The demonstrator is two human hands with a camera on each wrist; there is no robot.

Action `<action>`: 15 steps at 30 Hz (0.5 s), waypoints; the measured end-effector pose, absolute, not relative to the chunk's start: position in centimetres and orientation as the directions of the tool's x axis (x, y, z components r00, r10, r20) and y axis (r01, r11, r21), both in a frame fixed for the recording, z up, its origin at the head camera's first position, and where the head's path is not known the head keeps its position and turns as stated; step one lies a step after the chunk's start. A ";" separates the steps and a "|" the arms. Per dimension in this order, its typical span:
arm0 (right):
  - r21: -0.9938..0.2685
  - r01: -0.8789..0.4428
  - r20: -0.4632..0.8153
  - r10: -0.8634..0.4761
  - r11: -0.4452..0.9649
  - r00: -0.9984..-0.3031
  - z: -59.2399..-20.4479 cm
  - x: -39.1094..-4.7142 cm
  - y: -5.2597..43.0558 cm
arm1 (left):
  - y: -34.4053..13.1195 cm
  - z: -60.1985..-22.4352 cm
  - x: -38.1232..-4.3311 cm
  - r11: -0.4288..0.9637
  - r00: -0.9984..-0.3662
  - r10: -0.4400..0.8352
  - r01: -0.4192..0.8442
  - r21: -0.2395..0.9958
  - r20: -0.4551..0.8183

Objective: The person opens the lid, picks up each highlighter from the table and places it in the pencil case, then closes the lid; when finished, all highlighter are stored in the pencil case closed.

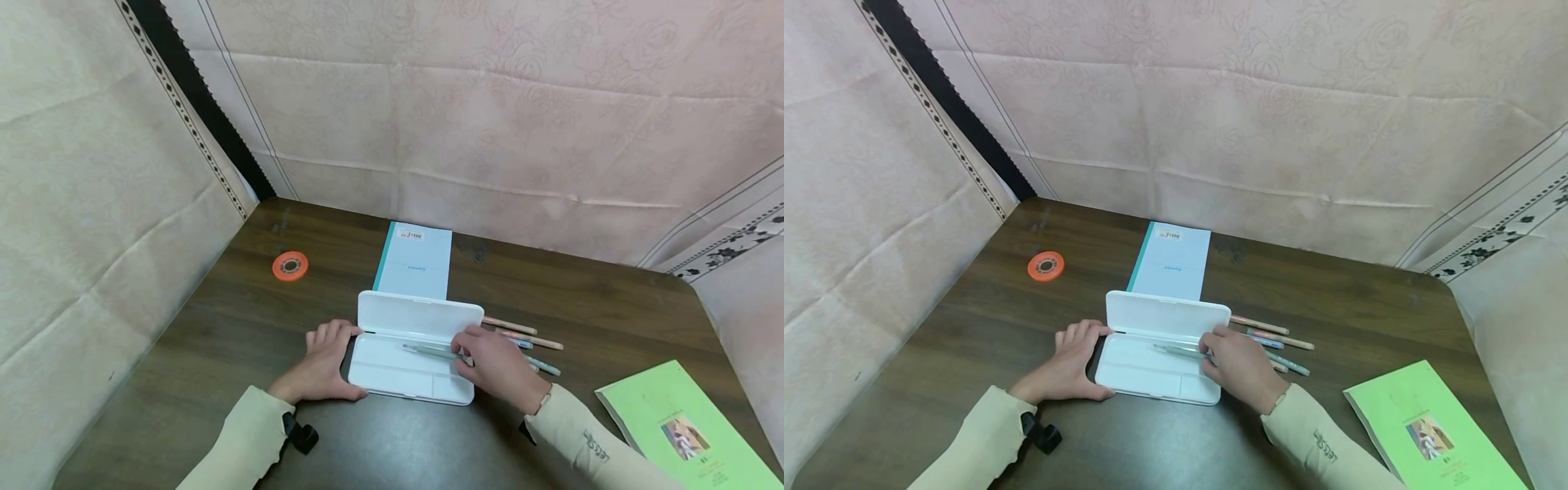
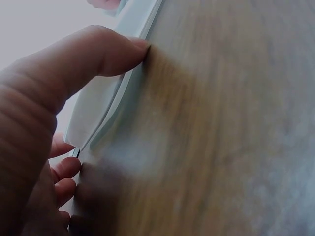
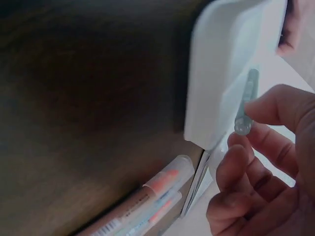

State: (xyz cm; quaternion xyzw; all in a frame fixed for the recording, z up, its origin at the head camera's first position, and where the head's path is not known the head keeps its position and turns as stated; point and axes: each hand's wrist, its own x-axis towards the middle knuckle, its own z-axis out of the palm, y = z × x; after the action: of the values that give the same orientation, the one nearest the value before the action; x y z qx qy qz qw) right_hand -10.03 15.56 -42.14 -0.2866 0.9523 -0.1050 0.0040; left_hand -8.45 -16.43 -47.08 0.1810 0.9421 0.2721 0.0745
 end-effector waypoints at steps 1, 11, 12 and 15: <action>-0.178 -0.549 0.062 -0.548 0.816 -0.834 -42.3 -10.0 15.5 | -16.4 -47.1 -8.4 0.787 -0.924 0.381 0.299 0.540 -0.044; -0.058 -0.555 0.112 -0.547 0.830 -0.830 -43.3 -9.8 15.0 | -16.4 -47.1 -8.4 0.786 -0.924 0.380 0.295 0.543 -0.048; -0.059 -0.554 0.116 -0.545 0.831 -0.830 -43.3 -9.8 15.0 | -16.4 -47.1 -8.4 0.787 -0.924 0.380 0.296 0.542 -0.047; -0.069 -0.548 0.115 -0.539 0.833 -0.834 -43.2 -9.8 15.0 | -16.4 -47.1 -8.4 0.785 -0.924 0.381 0.298 0.543 -0.043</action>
State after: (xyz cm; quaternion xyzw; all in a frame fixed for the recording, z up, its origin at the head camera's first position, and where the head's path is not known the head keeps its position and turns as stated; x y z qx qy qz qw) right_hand -9.80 15.00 -43.22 -0.2844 0.9564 -0.0495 -0.0455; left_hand -8.43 -16.39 -47.15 0.1803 0.9416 0.2741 0.0755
